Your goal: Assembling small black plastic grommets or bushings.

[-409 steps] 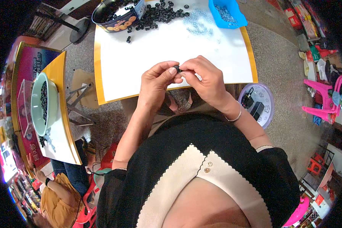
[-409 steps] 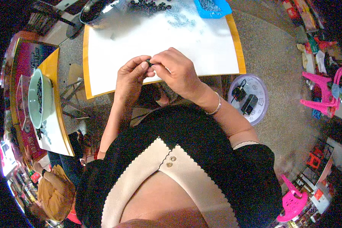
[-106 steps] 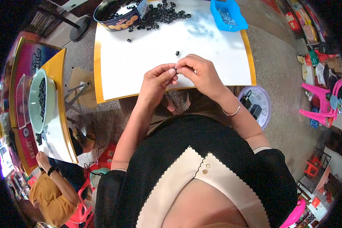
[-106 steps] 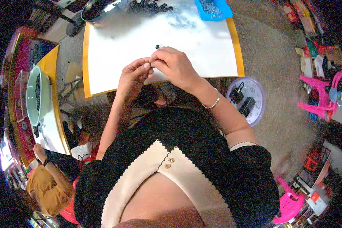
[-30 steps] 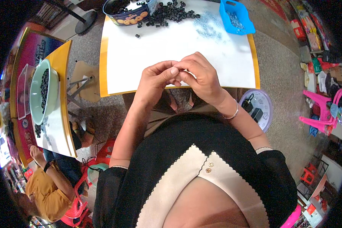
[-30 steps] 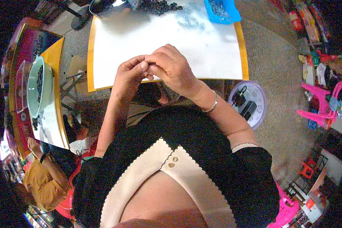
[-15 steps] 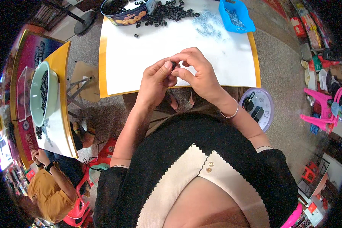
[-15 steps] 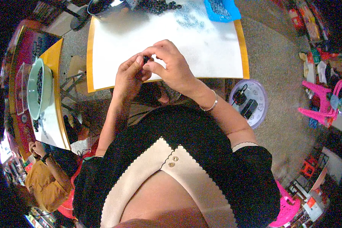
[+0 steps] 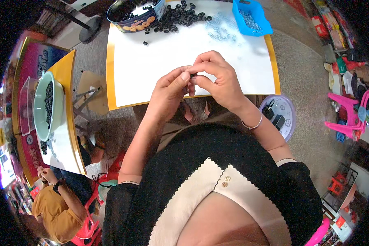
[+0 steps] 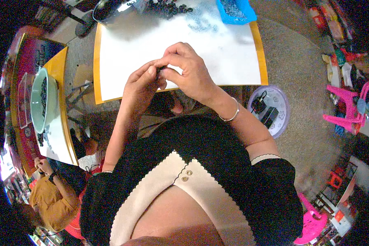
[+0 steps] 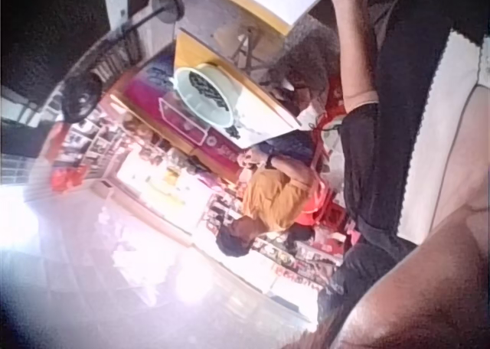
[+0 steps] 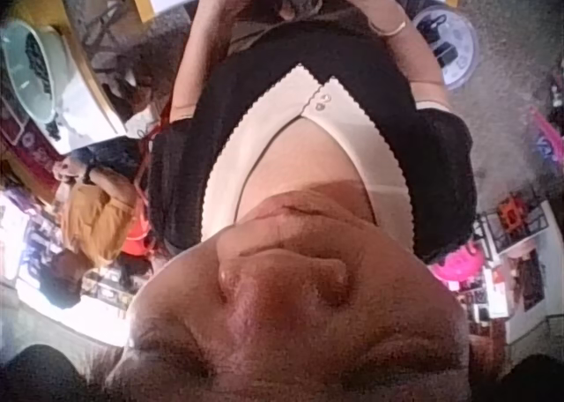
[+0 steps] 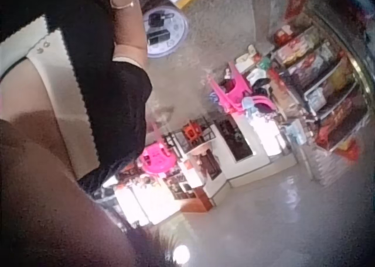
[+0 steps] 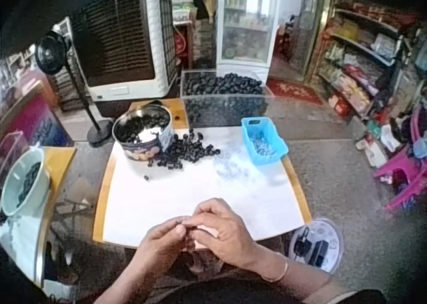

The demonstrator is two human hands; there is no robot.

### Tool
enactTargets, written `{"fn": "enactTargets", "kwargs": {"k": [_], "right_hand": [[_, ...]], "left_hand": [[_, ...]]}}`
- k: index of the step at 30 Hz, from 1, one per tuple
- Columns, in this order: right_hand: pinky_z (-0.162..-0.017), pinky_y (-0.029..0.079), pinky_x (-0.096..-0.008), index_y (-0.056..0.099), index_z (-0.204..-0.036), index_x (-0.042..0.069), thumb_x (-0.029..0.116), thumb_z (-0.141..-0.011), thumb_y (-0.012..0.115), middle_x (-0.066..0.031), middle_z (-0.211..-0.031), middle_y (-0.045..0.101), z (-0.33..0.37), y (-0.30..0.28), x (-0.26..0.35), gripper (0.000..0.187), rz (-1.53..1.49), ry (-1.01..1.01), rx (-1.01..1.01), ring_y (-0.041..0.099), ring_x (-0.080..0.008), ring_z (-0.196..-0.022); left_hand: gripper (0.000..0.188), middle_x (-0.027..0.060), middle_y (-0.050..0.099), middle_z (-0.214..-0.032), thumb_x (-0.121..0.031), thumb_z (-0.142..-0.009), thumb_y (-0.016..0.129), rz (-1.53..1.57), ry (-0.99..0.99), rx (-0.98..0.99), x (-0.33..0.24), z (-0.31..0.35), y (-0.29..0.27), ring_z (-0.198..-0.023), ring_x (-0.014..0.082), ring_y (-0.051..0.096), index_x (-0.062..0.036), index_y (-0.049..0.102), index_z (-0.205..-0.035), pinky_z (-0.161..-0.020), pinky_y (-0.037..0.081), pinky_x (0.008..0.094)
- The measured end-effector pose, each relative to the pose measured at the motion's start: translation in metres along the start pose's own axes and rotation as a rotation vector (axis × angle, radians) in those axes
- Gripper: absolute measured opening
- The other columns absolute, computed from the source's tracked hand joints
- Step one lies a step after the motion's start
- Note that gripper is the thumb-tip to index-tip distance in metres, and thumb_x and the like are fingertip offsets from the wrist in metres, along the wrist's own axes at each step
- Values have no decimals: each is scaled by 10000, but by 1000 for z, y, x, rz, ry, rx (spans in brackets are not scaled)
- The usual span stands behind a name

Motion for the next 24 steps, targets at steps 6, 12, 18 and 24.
{"fn": "enactTargets", "kwargs": {"k": [6,12,18,24], "right_hand": [[-771,440,-298,647,-929,68,53,-753,611,-73,-910,533,-3,-8,13,181,-16,-62,-53,536,-200,-872],[-692,461,-232,523,-1082,-30,138,-917,453,-65,-928,523,-1,2,2,246,-450,178,-39,552,-108,-759],[-672,451,-213,487,-1119,-11,314,-968,333,-91,-976,533,10,20,18,389,-670,317,93,529,-91,-708],[-810,410,-254,507,-1053,8,283,-976,303,-116,-1025,520,9,7,41,351,-399,-112,-57,496,-130,-902]], "left_hand": [[299,33,565,-811,-177,-839,617,0,-24,121,-11,-3,4,-672,104,495,8,575,-1071,-608,439,214],[291,43,585,-781,-209,-840,617,168,-125,194,-10,2,16,-626,107,516,-15,591,-1056,-574,447,214],[240,-1,524,-654,-262,-874,574,34,-55,109,-7,16,22,-572,78,505,-52,604,-984,-488,423,202],[357,-20,471,-735,-251,-895,543,109,48,119,-18,32,41,-575,45,365,-51,535,-1191,-487,315,189]]}}
Point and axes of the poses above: each hand's wrist, its own z-axis away from the middle knuckle, its own y-axis out of the palm, x = y × z, the point moved 9 cm from there along -z, towards the middle knuckle
